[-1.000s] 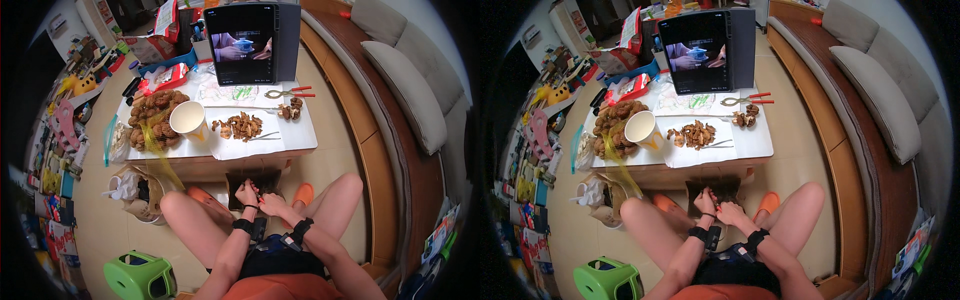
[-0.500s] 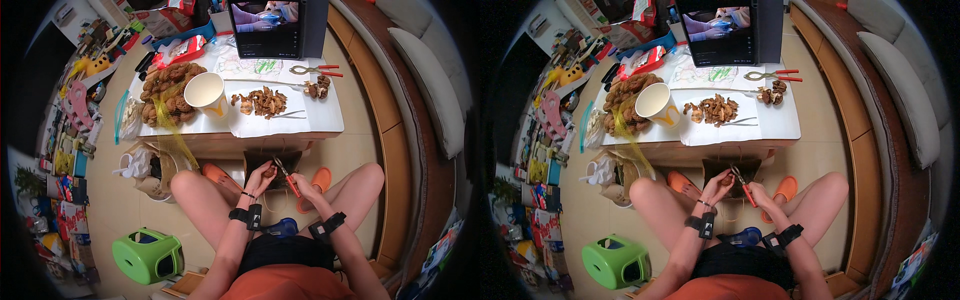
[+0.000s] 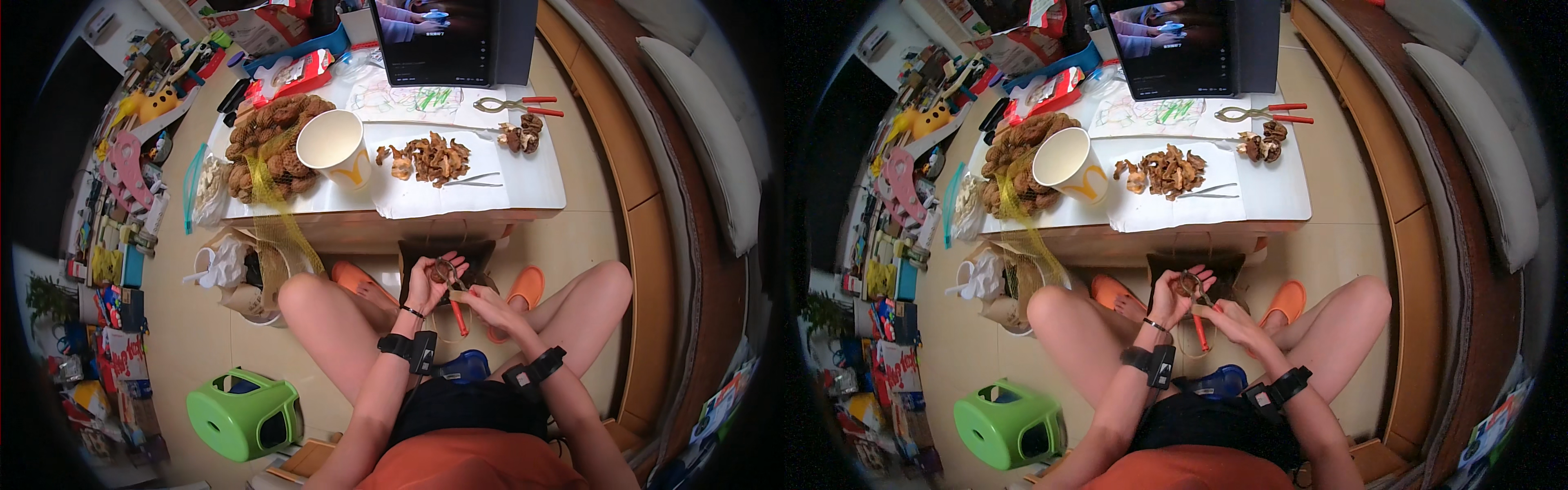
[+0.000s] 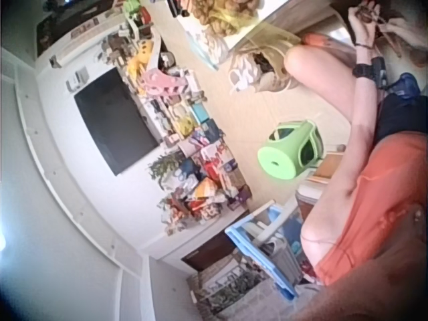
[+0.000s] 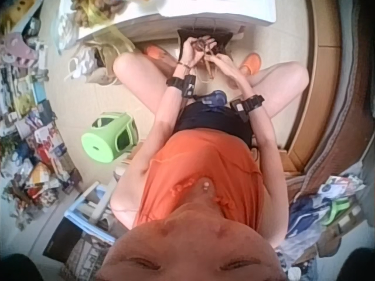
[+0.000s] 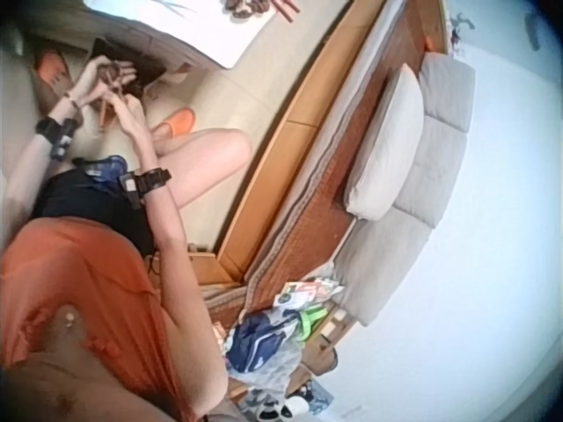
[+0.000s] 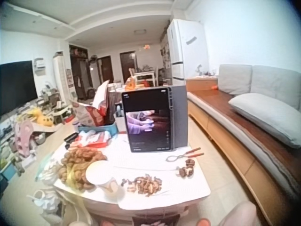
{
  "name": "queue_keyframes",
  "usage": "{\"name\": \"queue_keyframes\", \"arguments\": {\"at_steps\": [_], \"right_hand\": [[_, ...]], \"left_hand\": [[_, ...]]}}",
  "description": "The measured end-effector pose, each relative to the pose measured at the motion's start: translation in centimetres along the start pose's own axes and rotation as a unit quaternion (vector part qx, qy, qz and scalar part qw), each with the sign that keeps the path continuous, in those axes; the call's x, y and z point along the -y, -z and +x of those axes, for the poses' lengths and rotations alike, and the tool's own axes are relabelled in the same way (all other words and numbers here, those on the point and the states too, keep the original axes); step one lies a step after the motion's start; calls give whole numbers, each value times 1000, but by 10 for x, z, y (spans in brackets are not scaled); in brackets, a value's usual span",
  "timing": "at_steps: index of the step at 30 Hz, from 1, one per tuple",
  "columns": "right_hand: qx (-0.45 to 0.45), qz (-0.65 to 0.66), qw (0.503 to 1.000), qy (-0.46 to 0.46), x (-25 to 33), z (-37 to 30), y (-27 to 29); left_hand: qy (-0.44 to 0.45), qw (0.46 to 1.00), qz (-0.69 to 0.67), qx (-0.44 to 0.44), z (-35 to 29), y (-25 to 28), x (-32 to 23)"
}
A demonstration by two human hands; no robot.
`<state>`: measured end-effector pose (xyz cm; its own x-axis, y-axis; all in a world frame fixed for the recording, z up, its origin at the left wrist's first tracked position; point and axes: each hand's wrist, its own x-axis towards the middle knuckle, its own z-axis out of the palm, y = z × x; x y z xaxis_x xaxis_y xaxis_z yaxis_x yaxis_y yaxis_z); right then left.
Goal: Cracking walnuts with a nutcracker and extracting the nut meat into a small bag.
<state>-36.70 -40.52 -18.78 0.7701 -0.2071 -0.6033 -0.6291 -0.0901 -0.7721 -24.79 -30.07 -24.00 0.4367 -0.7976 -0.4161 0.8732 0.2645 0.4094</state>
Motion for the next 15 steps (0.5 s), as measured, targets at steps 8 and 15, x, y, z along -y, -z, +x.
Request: {"name": "queue_keyframes", "arguments": {"at_steps": [8, 15], "right_hand": [[4, -163, 986, -22, 12, -1, -5], [26, -228, 973, -17, 19, -1, 0]], "left_hand": [[12, 995, 60, -79, -5, -16, -4], [-7, 996, 65, -66, -2, -20, -3]]}}
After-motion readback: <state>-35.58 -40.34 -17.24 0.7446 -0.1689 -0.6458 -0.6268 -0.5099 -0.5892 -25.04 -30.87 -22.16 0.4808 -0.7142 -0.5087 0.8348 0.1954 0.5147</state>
